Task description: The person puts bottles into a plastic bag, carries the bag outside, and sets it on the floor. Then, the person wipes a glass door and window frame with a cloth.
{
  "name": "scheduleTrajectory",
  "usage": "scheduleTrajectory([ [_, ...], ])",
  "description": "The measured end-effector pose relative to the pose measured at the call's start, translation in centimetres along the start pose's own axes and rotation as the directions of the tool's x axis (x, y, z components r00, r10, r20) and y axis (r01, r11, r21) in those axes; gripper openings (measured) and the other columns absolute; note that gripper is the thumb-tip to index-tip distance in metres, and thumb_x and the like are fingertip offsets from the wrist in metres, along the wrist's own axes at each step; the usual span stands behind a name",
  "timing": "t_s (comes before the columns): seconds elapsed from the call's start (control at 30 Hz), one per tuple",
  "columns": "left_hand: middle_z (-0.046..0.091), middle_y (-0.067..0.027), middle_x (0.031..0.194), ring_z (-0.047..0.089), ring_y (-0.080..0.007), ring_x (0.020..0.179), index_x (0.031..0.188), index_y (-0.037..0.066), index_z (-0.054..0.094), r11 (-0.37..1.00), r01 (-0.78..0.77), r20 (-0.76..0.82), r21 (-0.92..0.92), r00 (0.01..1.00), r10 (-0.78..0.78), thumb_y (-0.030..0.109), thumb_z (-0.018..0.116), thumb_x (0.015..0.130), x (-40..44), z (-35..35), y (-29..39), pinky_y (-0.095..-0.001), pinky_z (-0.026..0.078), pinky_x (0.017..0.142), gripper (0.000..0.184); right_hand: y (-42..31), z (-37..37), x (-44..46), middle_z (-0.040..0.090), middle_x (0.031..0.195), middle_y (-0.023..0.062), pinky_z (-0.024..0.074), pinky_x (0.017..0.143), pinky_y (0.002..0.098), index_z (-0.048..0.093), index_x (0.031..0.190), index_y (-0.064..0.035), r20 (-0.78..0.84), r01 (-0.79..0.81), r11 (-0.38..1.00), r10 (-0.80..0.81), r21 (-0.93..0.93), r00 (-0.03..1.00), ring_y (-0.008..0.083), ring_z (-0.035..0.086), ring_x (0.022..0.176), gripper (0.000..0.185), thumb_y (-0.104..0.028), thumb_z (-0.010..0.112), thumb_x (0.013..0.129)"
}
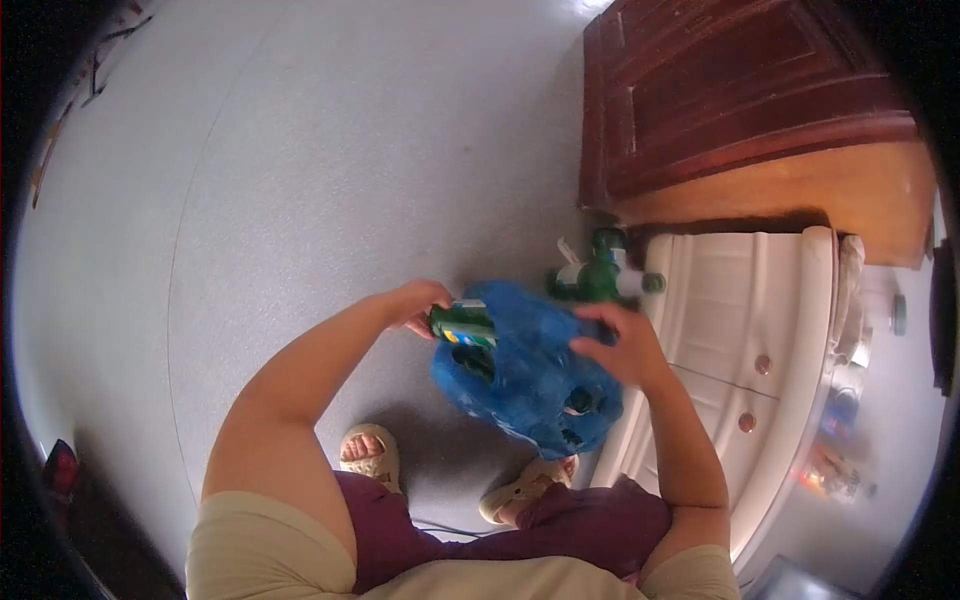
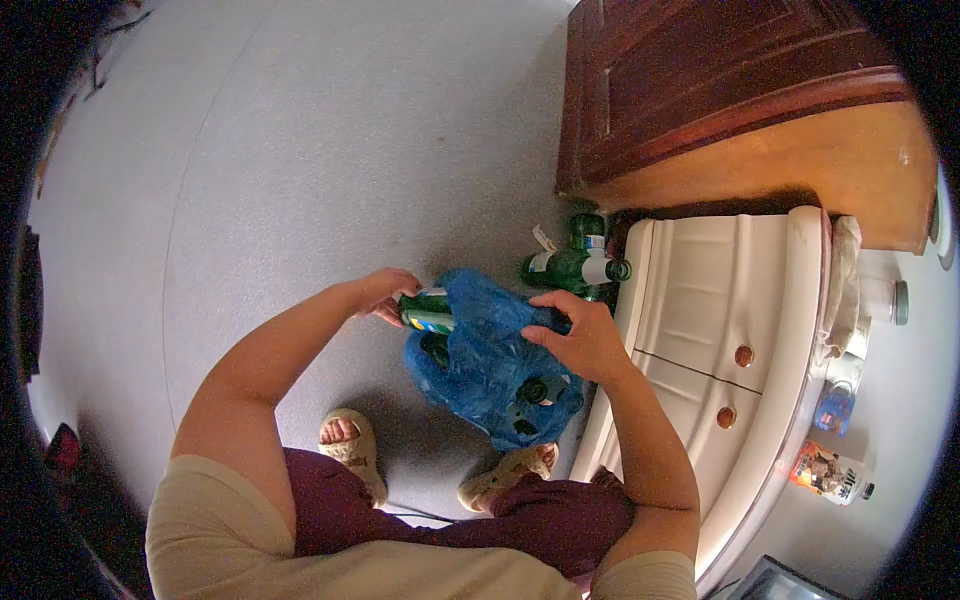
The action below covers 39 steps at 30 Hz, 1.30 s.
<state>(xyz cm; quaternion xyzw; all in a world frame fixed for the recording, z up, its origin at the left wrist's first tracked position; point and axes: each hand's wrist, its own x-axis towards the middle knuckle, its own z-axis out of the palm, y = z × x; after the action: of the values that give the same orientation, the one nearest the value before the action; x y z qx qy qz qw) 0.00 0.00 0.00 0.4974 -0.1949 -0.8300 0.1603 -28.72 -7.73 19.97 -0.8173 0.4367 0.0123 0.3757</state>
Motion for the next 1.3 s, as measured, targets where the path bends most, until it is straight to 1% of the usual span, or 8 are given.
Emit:
scheduleTrajectory([
  [0.07, 0.044, -0.0165, 0.130, 0.053, -0.0315, 0.111, 0.137, 0.006, 0.029, 0.999, -0.021, 0.062, 0.034, 0.998, 0.019, 0.017, 0.068, 0.078, -0.1, -0.1, -0.3, -0.0375, 0.054, 0.084, 0.071, 0.2, 0.2, 0.1, 0.067, 0.098, 0.0121, 0.0482, 0.080, 0.0310, 0.063, 0.105, -0.0061, -0.017, -0.004, 1.000, 0.004, 0.004, 1.000, 0.0221, 0.064, 0.089, 0.040, -0.028, 0.075, 0.074],
  [0.17, 0.049, -0.0151, 0.125, 0.053, -0.0274, 0.111, 0.140, 0.010, 0.027, 0.980, -0.191, -0.039, 0.058, 0.980, 0.193, 0.000, 0.075, 0.064, 0.7, 0.3, -3.3, -0.0395, 0.050, 0.089, 0.091, 0.2, 1.1, 0.2, 0.067, 0.094, 0.0121, 0.0484, 0.077, 0.0313, 0.063, 0.101, -0.0048, -0.078, 0.002, 0.999, 0.001, 0.045, 0.997, 0.0220, 0.064, 0.085, 0.037, -0.027, 0.075, 0.074],
  [0.37, 0.049, -0.0154, 0.123, 0.047, -0.0306, 0.117, 0.136, 0.010, 0.033, 0.847, -0.268, -0.152, 0.459, 0.916, 0.372, 0.007, 0.084, 0.055, 1.0, 1.5, -3.3, -0.0435, 0.041, 0.098, 0.096, 0.1, 1.2, 0.0, 0.066, 0.090, 0.0132, 0.0482, 0.076, 0.0318, 0.063, 0.098, -0.0023, -0.107, 0.023, 0.997, -0.016, 0.067, 0.994, 0.0230, 0.064, 0.083, 0.035, -0.026, 0.075, 0.074],
  [0.47, 0.044, -0.0206, 0.126, 0.044, -0.0372, 0.117, 0.131, 0.010, 0.038, 0.673, -0.193, -0.203, 0.714, 0.863, 0.463, 0.020, 0.086, 0.054, 1.3, 1.1, -3.7, -0.0465, 0.039, 0.099, 0.091, 0.5, 1.4, -0.1, 0.066, 0.089, 0.0132, 0.0482, 0.076, 0.0317, 0.065, 0.094, -0.0009, -0.120, 0.105, 0.994, -0.100, 0.039, 0.988, 0.0239, 0.063, 0.083, 0.030, -0.024, 0.073, 0.077],
  [0.57, 0.047, -0.0185, 0.121, 0.048, -0.0379, 0.110, 0.123, 0.011, 0.047, 0.229, -0.130, -0.083, 0.965, 0.676, 0.732, 0.031, 0.087, 0.049, 0.5, 1.6, -3.2, -0.0452, 0.043, 0.093, 0.087, 0.6, 1.6, -0.1, 0.066, 0.090, 0.0137, 0.0482, 0.077, 0.0318, 0.066, 0.093, -0.0001, -0.129, 0.133, 0.991, -0.129, 0.027, 0.983, 0.0248, 0.063, 0.084, 0.026, -0.022, 0.070, 0.079],
  [0.77, 0.059, -0.0163, 0.108, 0.055, -0.0372, 0.103, 0.119, 0.008, 0.054, 0.270, -0.125, -0.081, 0.955, 0.765, 0.639, 0.031, 0.087, 0.047, 0.5, 2.8, -2.1, -0.0448, 0.046, 0.088, 0.083, 0.3, 1.3, -0.2, 0.067, 0.091, 0.0138, 0.0482, 0.076, 0.0311, 0.066, 0.099, -0.0010, -0.105, 0.072, 0.995, -0.064, 0.074, 0.992, 0.0223, 0.063, 0.084, 0.028, -0.023, 0.066, 0.083],
  [0.97, 0.060, -0.0170, 0.108, 0.057, -0.0348, 0.103, 0.116, 0.008, 0.055, 0.378, -0.308, 0.021, 0.873, 0.797, 0.603, 0.026, 0.085, 0.048, -1.7, 0.8, -2.3, -0.0421, 0.046, 0.088, 0.076, 1.5, 1.7, 0.1, 0.067, 0.091, 0.0117, 0.0478, 0.074, 0.0287, 0.065, 0.101, -0.0012, -0.112, 0.032, 0.969, -0.004, 0.244, 0.994, 0.0162, 0.062, 0.083, 0.027, -0.025, 0.056, 0.091],
  [1.3, 0.062, -0.0160, 0.110, 0.058, -0.0305, 0.104, 0.120, 0.004, 0.053, 0.496, -0.382, 0.084, 0.780, 0.849, 0.522, 0.019, 0.086, 0.049, -1.5, 2.6, -1.3, -0.0386, 0.046, 0.091, 0.080, 0.7, 1.9, 0.2, 0.065, 0.094, 0.0150, 0.0470, 0.079, 0.0339, 0.061, 0.106, -0.0008, -0.088, 0.100, 0.981, -0.087, 0.168, 0.992, 0.0255, 0.062, 0.086, 0.036, -0.032, 0.054, 0.090],
])
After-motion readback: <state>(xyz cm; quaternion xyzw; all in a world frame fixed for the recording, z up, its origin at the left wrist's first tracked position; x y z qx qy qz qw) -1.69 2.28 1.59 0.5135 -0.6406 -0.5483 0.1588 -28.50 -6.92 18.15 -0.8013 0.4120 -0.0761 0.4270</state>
